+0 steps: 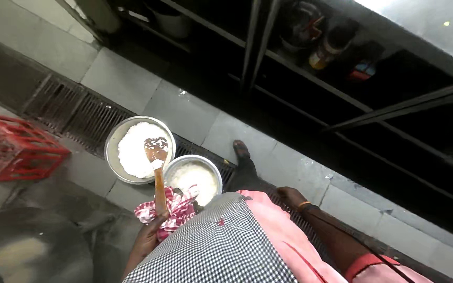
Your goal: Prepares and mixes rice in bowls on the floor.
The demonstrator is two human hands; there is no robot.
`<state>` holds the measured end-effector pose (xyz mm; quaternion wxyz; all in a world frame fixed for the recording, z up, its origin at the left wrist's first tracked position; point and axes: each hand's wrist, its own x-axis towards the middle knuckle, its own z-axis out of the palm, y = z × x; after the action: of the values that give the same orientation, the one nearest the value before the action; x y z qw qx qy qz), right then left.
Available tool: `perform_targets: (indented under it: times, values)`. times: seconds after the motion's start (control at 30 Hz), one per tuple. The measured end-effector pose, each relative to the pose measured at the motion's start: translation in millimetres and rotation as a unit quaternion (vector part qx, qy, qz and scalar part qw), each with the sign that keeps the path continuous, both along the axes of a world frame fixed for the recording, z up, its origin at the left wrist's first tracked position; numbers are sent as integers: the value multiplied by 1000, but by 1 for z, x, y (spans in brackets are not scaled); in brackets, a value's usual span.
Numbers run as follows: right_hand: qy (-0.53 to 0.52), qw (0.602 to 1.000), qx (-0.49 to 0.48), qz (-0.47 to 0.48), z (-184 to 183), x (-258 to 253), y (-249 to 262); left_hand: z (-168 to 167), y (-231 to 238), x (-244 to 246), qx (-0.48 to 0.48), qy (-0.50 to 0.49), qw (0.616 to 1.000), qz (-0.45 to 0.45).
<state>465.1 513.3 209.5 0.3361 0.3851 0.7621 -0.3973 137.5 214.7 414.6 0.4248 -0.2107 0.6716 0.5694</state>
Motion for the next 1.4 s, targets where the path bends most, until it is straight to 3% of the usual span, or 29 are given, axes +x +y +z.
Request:
perform_targets:
  times: [0.07, 0.13, 0.23, 0.33, 0.4, 0.47, 0.53, 0.6, 0.7, 0.8, 0.83, 0.9, 0.93, 0.97, 1.03, 1.07, 1.13, 1.2, 1.33, 1.4]
  values:
    - [-23, 999, 23, 10, 1, 9, -6, -40, -30, -8, 87, 32, 995, -39]
    - [-33, 999, 18, -19, 8, 18, -4, -47, -31, -10, 97, 38, 994, -40]
    - [9, 982, 2, -189, 18, 26, 5, -43, -20, -12, 87, 37, 995, -36]
    - [73, 930, -8, -360, 59, 11, 26, -46, -18, -13, 100, 32, 993, -45]
    - [130, 905, -21, -404, 103, -3, 42, -35, -9, -13, 95, 21, 994, -51]
    - [230, 877, -51, -420, 156, -18, 54, 2, 21, -9, 36, -2, 998, -42]
    - [296, 868, -125, -378, 202, -20, 64, 20, 34, -7, 60, -8, 997, -49]
    - [285, 882, -232, -295, 234, -12, 63, -11, 11, -11, 279, 20, 954, -105]
    - [124, 907, -371, -158, 237, 0, 40, 36, 41, -1, 71, 10, 996, -54]
    - [-20, 969, -243, 38, 221, 2, -7, 42, 44, -3, 56, 4, 997, -56]
    - [-33, 974, -212, 78, 215, 5, -20, 32, 37, -6, 105, 1, 993, -57]
    - [-4, 978, -205, 50, 207, 16, -41, -12, 5, -15, 283, -9, 956, -75]
    - [14, 978, -206, 30, 218, 12, -46, 0, 15, -12, 150, -36, 988, -31]
    - [1, 979, -203, 34, 242, -4, -47, -7, 12, -9, 113, -16, 993, -17]
    - [-94, 975, -204, -3, 297, -39, -48, -36, -7, -11, 129, 14, 991, -42]
    - [-72, 976, -206, -21, 294, -28, -49, -59, -20, -17, 157, 14, 986, -60]
    - [38, 971, -226, -67, 246, 16, -49, -87, -32, -23, 168, 10, 983, -79]
    - [50, 965, -205, -155, 231, 25, -52, -111, -39, -26, 177, 8, 982, -72]
    - [87, 938, -117, -315, 204, 5, -50, -104, -31, -15, 183, 1, 982, -42]
    - [89, 955, -92, -269, 188, -2, -48, -98, -28, -5, 179, -14, 984, -16]
